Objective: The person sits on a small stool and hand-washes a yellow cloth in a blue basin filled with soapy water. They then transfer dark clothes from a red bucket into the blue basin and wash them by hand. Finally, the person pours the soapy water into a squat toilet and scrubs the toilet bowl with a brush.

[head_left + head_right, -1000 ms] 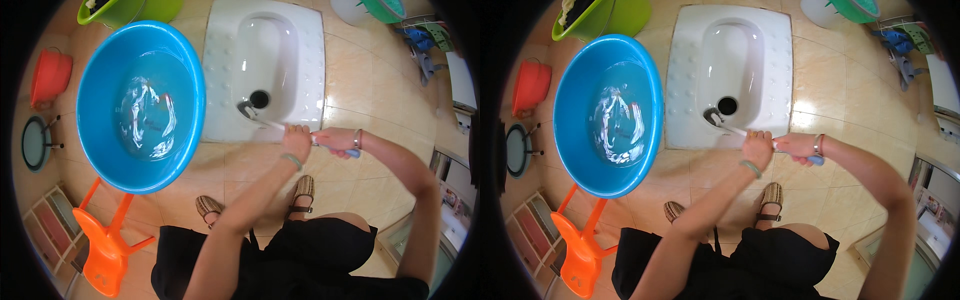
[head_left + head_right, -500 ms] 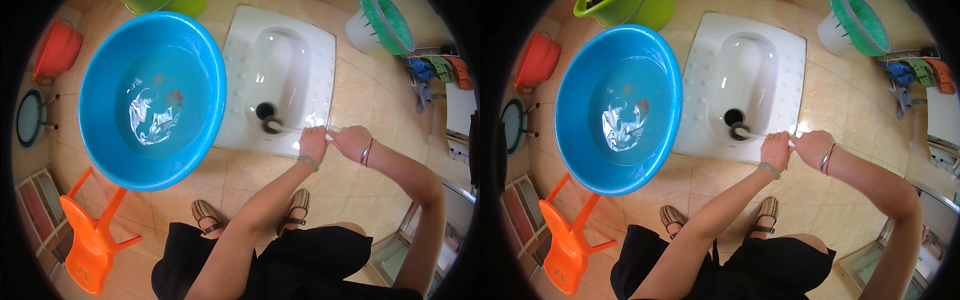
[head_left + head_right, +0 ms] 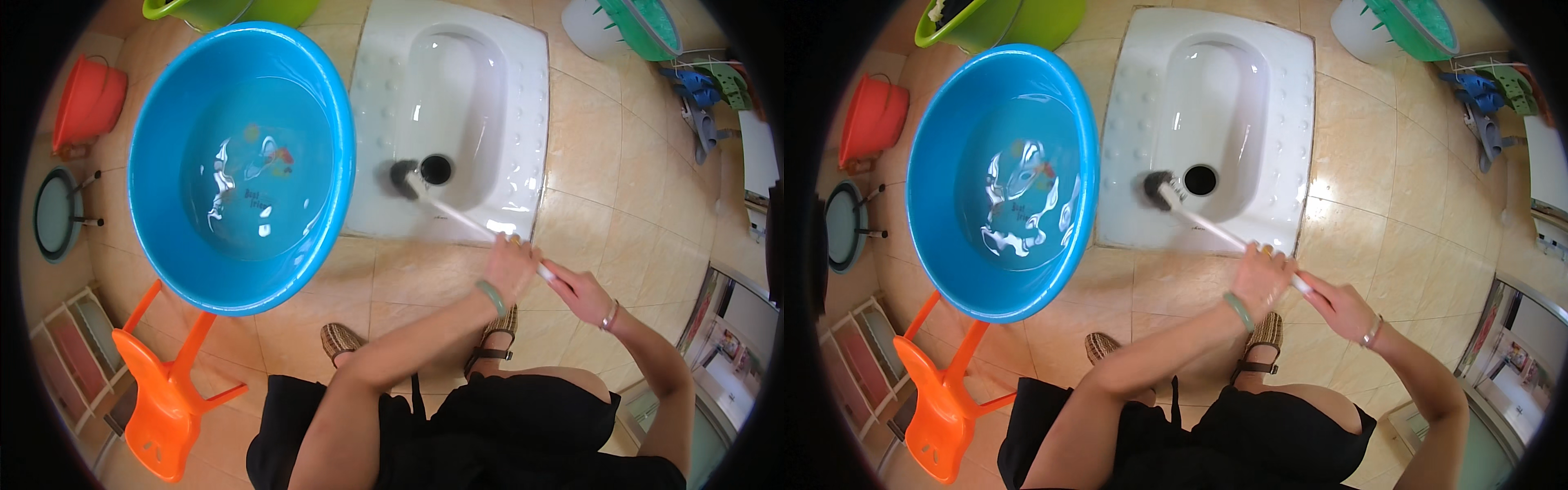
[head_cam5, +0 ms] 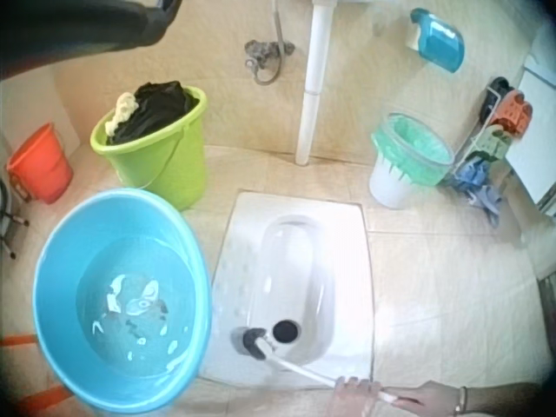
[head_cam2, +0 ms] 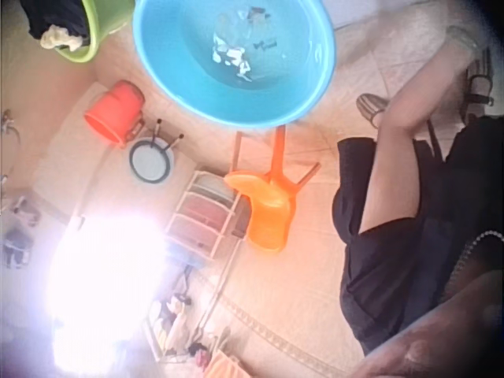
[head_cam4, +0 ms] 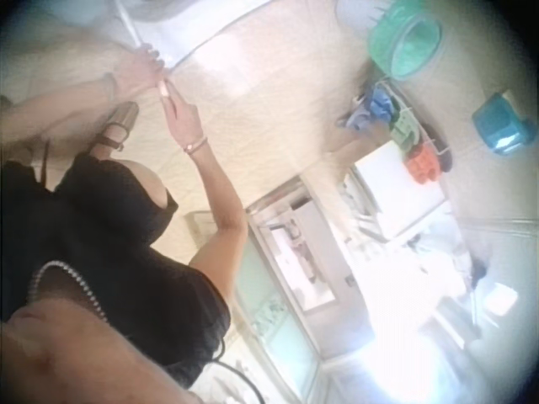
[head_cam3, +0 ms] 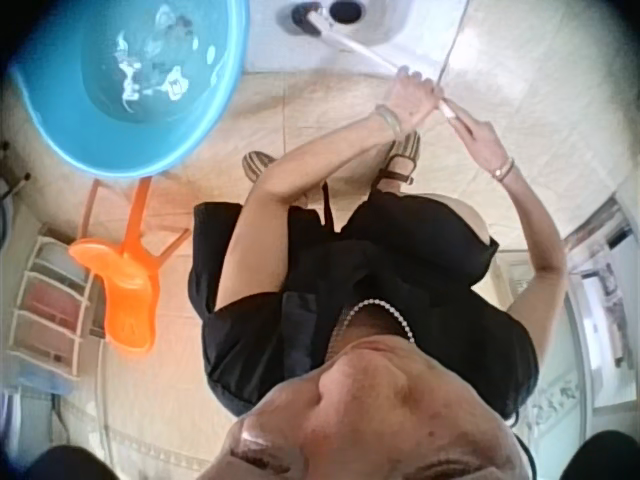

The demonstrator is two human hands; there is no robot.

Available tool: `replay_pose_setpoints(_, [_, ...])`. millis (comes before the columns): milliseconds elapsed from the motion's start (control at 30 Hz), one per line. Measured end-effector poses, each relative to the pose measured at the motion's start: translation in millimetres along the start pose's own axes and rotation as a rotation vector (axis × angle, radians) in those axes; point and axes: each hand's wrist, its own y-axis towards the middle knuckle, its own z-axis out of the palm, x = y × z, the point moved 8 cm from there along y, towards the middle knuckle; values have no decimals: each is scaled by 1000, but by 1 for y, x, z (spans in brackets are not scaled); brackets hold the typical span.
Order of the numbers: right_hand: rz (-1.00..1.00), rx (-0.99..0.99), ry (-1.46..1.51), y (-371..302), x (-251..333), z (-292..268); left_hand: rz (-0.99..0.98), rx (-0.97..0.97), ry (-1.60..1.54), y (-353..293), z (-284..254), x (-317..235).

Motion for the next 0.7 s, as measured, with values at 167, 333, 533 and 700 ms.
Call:
replay_pose_setpoints(167, [89,179,-529,-26,35,-13,-40,-241,-202,-25,9,-23])
replay_pose_setpoints(333, [15,-198,-419,41,15,-10,-106,-44,-123,49,50,46])
replay_pose_setpoints(533, [614,103,1169,101,-13,75,-37,136,165,69,7,106])
replay_pose_setpoints(700, [682,362,1306,83,21,116,-49,511,205,9,30,112])
